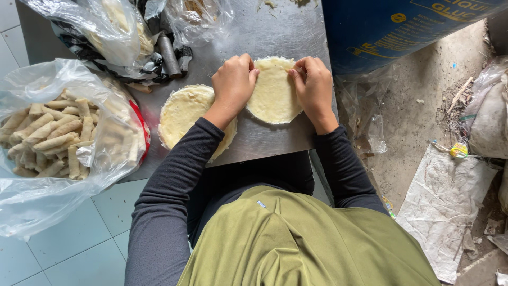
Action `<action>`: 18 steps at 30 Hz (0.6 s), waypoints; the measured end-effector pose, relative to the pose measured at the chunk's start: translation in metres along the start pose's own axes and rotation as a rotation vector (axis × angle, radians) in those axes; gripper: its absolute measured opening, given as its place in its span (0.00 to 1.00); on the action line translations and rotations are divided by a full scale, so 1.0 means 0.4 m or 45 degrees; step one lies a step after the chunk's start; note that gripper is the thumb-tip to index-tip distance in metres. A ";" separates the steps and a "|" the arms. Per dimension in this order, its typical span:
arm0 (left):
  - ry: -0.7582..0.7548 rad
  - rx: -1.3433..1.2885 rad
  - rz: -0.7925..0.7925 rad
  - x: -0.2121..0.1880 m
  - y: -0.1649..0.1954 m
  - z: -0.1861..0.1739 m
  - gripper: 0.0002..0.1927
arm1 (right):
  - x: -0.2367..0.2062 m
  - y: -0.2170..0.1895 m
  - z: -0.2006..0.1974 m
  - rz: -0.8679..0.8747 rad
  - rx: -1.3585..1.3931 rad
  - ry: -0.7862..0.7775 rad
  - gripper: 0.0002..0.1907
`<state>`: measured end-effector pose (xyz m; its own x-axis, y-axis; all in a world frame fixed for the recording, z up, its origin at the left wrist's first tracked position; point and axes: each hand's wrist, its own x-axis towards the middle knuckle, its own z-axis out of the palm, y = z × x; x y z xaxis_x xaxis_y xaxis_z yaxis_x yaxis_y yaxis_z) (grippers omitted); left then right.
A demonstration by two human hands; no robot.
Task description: The person sits at a metal table and peels thin translucent sheets off round white cakes by hand, working around the edge of each cake and setting the removed sheets aside. A plastic bag of rolled pieces sits beside the work area.
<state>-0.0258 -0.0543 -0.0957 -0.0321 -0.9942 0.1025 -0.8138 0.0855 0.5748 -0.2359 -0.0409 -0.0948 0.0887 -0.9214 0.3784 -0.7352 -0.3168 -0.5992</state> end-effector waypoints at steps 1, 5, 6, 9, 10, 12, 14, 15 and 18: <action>-0.013 -0.032 0.009 -0.002 0.004 -0.010 0.11 | 0.000 -0.004 -0.004 0.020 -0.010 -0.008 0.08; 0.100 -0.086 0.220 -0.027 0.010 -0.093 0.16 | -0.004 -0.035 -0.031 -0.135 -0.194 0.069 0.14; 0.170 -0.079 0.313 -0.043 0.005 -0.125 0.17 | -0.006 -0.045 -0.044 -0.228 -0.239 0.127 0.16; 0.091 -0.163 0.303 -0.143 -0.026 -0.237 0.11 | -0.022 -0.100 -0.052 -0.305 -0.092 0.031 0.16; 0.030 -0.168 0.296 -0.184 -0.037 -0.271 0.12 | -0.029 -0.121 -0.051 -0.295 0.002 -0.051 0.14; -0.097 -0.110 0.271 -0.257 -0.050 -0.320 0.16 | -0.058 -0.172 -0.043 -0.440 0.168 -0.267 0.12; -0.144 -0.030 0.246 -0.326 -0.057 -0.343 0.20 | -0.073 -0.223 -0.018 -0.540 0.296 -0.487 0.11; -0.126 -0.014 0.246 -0.359 -0.060 -0.347 0.22 | -0.079 -0.246 -0.004 -0.567 0.337 -0.595 0.11; -0.087 0.033 0.215 -0.414 -0.085 -0.336 0.20 | -0.090 -0.302 0.040 -0.751 0.365 -0.777 0.11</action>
<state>0.0850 0.1160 -0.0233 -0.2080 -0.9681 0.1395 -0.8083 0.2504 0.5329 -0.1395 0.0269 -0.0474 0.8012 -0.5243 0.2884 -0.2680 -0.7454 -0.6104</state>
